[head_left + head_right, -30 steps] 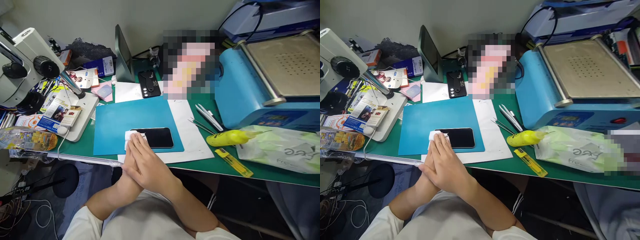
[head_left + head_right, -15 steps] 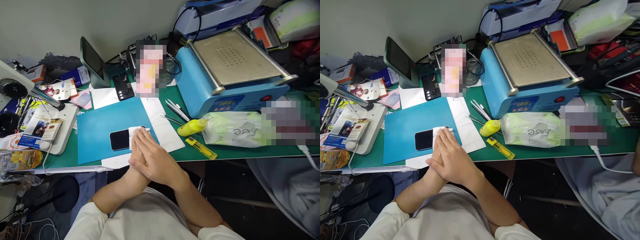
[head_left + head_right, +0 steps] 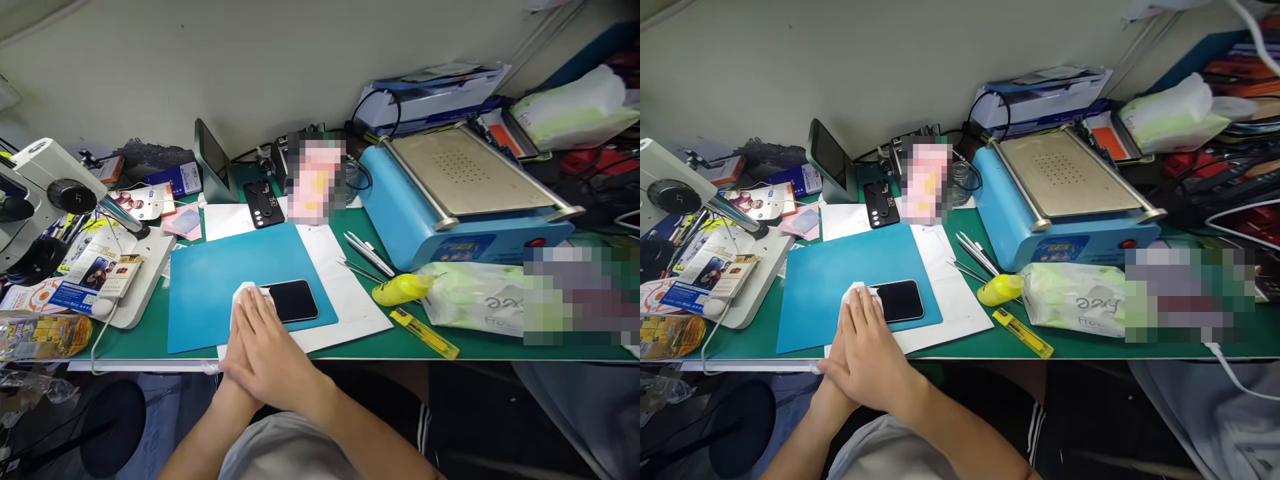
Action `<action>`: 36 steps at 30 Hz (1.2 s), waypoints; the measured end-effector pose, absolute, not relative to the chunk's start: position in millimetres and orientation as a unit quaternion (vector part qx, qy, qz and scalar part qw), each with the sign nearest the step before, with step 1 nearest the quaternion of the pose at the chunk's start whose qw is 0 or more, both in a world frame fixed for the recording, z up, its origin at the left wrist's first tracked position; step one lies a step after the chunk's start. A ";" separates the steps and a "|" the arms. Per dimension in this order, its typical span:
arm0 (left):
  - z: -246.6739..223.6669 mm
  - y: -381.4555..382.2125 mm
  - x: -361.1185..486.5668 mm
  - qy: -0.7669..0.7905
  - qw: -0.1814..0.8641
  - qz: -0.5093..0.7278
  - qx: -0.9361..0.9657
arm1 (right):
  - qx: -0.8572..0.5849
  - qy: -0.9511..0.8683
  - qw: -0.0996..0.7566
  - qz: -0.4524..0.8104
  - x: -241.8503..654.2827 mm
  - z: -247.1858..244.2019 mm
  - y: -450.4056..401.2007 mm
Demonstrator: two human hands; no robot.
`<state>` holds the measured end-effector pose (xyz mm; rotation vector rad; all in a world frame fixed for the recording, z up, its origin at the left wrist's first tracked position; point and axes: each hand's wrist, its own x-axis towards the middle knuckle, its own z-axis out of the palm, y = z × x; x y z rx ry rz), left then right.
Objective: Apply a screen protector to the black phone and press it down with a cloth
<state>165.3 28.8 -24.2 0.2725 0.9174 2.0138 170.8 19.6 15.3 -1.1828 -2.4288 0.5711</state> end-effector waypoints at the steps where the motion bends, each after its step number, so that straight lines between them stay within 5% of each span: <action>1: -30.6 25.7 160.9 0.385 0.451 0.798 0.108 | -0.418 -0.865 0.196 0.197 169.6 13.6 14.4; 13: -45.9 20.7 201.5 0.436 0.523 0.692 0.239 | -0.502 -0.827 0.195 0.161 236.3 5.4 18.9; 29: 9.9 12.7 182.8 0.353 0.404 0.836 0.118 | -0.412 -0.869 0.176 0.212 183.0 14.9 16.5; 36: -6.6 -4.1 214.6 0.416 0.482 0.758 0.140 | -0.449 -0.852 0.203 0.180 230.5 5.8 0.9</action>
